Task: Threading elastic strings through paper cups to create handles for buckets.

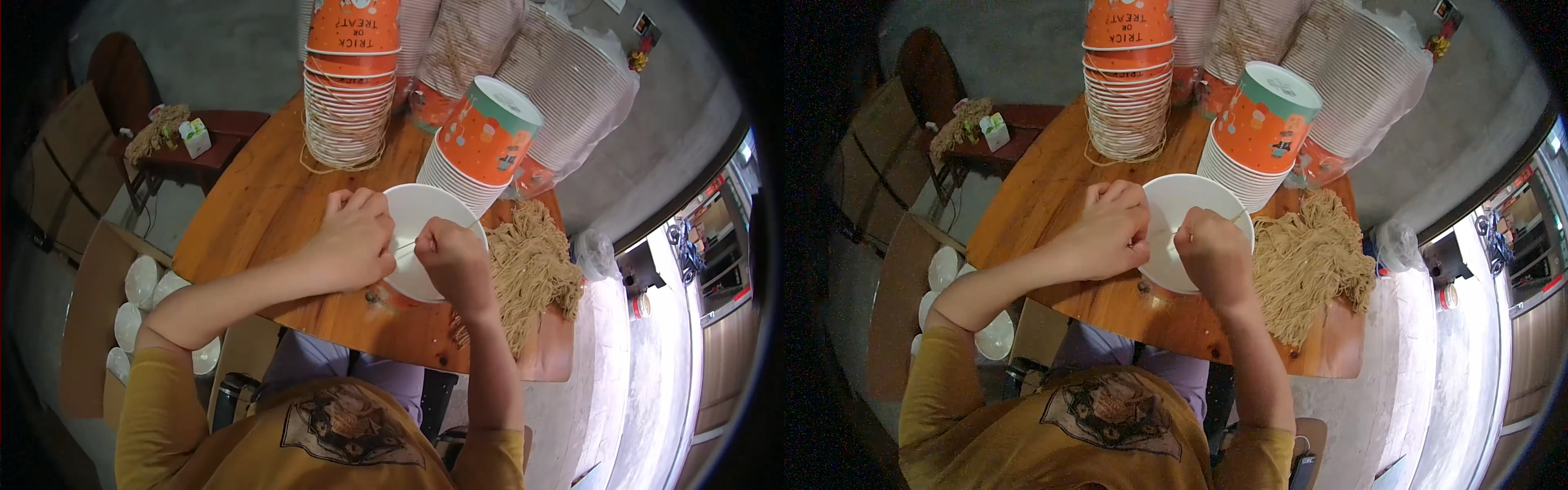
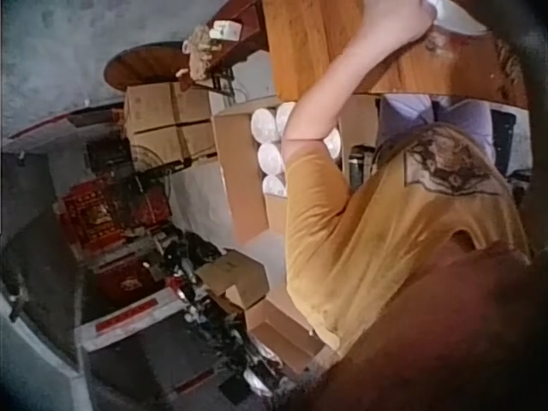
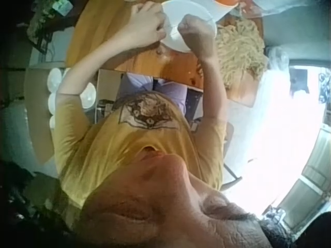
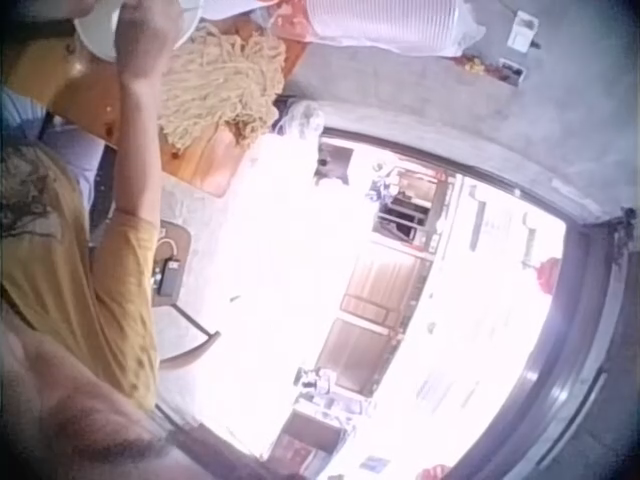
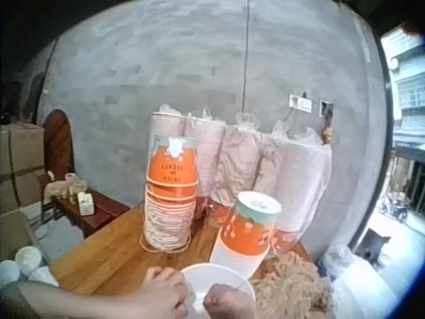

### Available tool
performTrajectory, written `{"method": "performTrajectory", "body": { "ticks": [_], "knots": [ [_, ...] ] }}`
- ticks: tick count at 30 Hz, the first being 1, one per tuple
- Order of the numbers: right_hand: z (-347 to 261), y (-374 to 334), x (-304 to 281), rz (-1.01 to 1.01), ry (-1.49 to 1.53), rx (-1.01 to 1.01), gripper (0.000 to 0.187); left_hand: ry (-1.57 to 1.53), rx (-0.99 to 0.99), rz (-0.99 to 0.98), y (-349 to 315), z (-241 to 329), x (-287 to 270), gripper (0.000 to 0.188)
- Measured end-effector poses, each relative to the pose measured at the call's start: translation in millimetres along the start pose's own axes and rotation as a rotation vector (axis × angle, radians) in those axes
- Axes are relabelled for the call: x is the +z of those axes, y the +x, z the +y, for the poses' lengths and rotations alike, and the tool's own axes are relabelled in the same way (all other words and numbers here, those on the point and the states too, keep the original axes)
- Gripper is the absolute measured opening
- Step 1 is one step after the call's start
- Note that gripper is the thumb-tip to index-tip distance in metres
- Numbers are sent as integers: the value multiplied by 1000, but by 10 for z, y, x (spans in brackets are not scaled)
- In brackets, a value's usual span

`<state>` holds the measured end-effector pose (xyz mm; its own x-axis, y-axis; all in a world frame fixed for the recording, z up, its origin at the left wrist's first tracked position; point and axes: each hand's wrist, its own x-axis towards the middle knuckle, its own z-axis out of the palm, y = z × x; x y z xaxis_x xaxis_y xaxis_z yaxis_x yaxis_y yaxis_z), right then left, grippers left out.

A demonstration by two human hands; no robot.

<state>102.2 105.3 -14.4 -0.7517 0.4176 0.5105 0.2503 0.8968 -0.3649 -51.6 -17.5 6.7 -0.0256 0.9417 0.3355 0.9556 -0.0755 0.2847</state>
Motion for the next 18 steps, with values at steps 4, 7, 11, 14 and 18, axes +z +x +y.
{"method": "performTrajectory", "body": {
  "ticks": [4,7,11,14,18],
  "knots": [
    [-37,7,66,115,-172,-12,12,-144,103,-45,-56,-115,-108,15],
    [-6,-2,102,108,-218,23,15,-283,188,-17,-132,-167,-125,17],
    [24,57,19,58,-81,-31,15,-203,337,14,-240,-297,-77,16],
    [-63,147,-266,-196,350,33,12,-256,346,10,-285,-409,-117,12],
    [-383,167,-532,-452,370,75,13,-318,283,89,-393,-597,-292,11]
  ]
}}
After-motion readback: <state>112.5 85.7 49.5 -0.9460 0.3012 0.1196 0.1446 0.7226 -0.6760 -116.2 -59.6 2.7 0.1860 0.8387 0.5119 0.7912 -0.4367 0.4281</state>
